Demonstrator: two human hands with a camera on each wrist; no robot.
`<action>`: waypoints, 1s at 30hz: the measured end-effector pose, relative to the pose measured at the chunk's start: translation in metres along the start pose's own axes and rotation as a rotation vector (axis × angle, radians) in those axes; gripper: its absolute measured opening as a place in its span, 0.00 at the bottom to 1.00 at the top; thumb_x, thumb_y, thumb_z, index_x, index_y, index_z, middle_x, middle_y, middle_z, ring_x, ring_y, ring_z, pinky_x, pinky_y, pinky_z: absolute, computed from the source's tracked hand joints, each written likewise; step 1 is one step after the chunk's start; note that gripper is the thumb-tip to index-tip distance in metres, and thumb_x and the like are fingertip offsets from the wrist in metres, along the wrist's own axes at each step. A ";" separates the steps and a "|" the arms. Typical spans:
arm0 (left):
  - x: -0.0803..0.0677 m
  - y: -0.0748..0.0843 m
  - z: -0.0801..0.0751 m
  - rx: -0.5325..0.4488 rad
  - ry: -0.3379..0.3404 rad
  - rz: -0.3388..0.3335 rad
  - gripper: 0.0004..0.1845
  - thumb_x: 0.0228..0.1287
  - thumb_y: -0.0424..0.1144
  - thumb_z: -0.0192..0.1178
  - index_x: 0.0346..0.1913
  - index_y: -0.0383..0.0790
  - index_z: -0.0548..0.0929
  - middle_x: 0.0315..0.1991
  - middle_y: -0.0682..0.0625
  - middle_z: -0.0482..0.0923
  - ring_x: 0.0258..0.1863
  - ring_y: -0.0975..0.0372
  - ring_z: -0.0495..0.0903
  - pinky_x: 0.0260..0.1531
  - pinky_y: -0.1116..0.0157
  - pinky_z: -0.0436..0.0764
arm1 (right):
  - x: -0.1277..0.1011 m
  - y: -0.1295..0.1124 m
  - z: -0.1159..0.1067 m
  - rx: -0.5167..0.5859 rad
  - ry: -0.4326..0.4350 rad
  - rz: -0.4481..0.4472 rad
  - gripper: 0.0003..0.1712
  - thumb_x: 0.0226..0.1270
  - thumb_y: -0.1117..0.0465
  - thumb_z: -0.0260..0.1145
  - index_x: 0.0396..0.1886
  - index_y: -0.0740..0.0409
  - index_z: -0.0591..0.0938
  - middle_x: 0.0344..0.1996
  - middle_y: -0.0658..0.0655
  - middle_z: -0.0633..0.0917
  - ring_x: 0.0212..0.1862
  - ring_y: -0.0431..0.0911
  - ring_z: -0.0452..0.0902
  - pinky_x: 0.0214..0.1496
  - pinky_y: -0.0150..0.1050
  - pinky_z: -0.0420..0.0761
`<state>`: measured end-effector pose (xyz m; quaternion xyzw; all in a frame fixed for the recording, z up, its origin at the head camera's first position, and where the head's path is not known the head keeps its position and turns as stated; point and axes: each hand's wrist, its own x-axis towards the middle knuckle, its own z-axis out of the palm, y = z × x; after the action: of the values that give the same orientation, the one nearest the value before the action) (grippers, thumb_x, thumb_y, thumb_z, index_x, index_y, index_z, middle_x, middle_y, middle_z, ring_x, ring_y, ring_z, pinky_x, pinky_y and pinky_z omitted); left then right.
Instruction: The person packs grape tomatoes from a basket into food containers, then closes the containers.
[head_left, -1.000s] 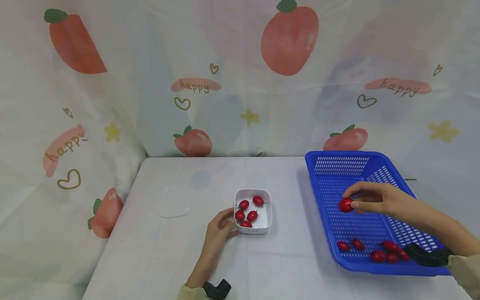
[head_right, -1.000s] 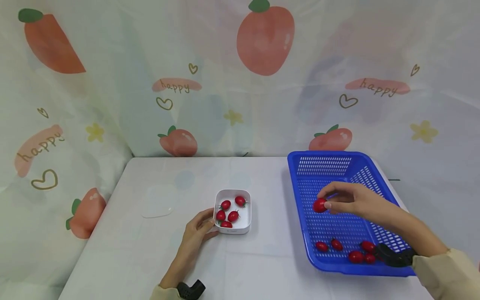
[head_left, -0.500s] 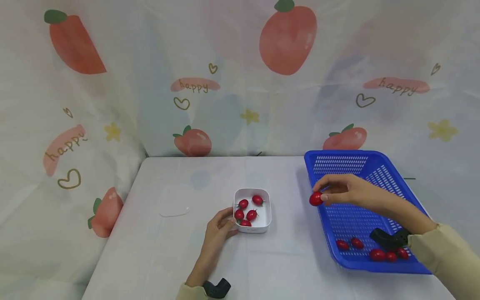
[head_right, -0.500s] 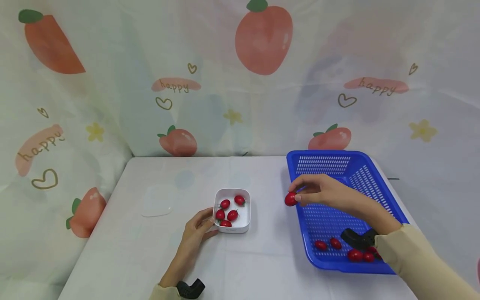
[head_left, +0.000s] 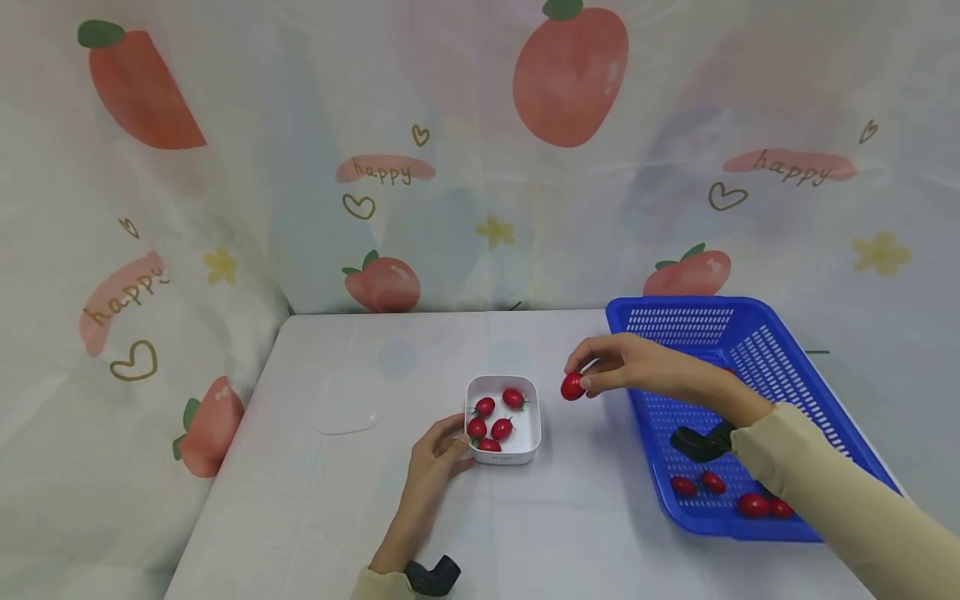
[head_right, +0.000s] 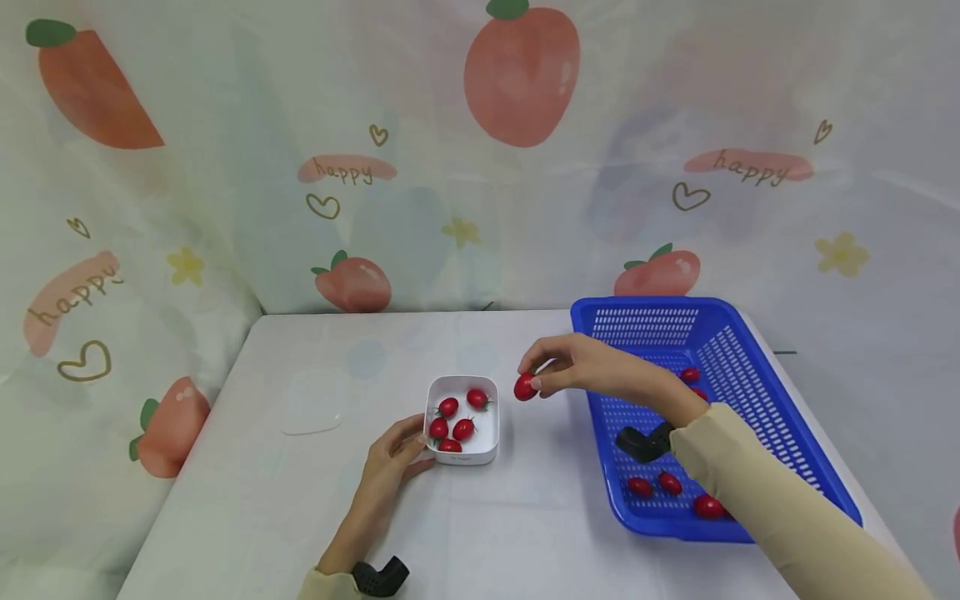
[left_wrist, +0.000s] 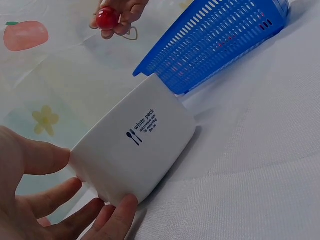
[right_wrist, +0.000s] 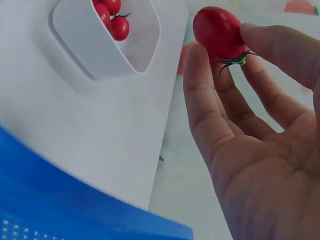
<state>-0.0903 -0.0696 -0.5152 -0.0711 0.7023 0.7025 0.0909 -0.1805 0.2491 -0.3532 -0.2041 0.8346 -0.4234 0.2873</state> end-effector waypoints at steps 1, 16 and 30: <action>0.000 0.000 0.000 -0.001 0.001 -0.002 0.24 0.77 0.41 0.59 0.72 0.42 0.75 0.72 0.41 0.74 0.65 0.50 0.81 0.57 0.58 0.89 | 0.004 -0.001 0.001 -0.008 -0.005 0.003 0.19 0.71 0.53 0.71 0.58 0.53 0.83 0.54 0.58 0.87 0.55 0.50 0.84 0.59 0.42 0.82; 0.001 -0.001 -0.002 -0.008 -0.010 0.005 0.25 0.77 0.42 0.59 0.72 0.41 0.75 0.72 0.41 0.74 0.65 0.50 0.80 0.58 0.57 0.89 | 0.055 -0.008 0.027 0.008 -0.109 -0.023 0.15 0.73 0.57 0.68 0.56 0.55 0.84 0.53 0.56 0.88 0.57 0.49 0.86 0.66 0.51 0.84; 0.001 -0.002 -0.002 -0.020 -0.021 0.010 0.25 0.77 0.42 0.59 0.72 0.41 0.74 0.72 0.41 0.74 0.66 0.49 0.80 0.58 0.57 0.88 | 0.084 -0.008 0.060 -0.067 -0.150 -0.039 0.12 0.70 0.62 0.69 0.52 0.58 0.85 0.50 0.56 0.87 0.51 0.46 0.86 0.58 0.42 0.89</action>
<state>-0.0913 -0.0715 -0.5177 -0.0612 0.6946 0.7105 0.0940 -0.2036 0.1601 -0.4016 -0.2609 0.8204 -0.3842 0.3336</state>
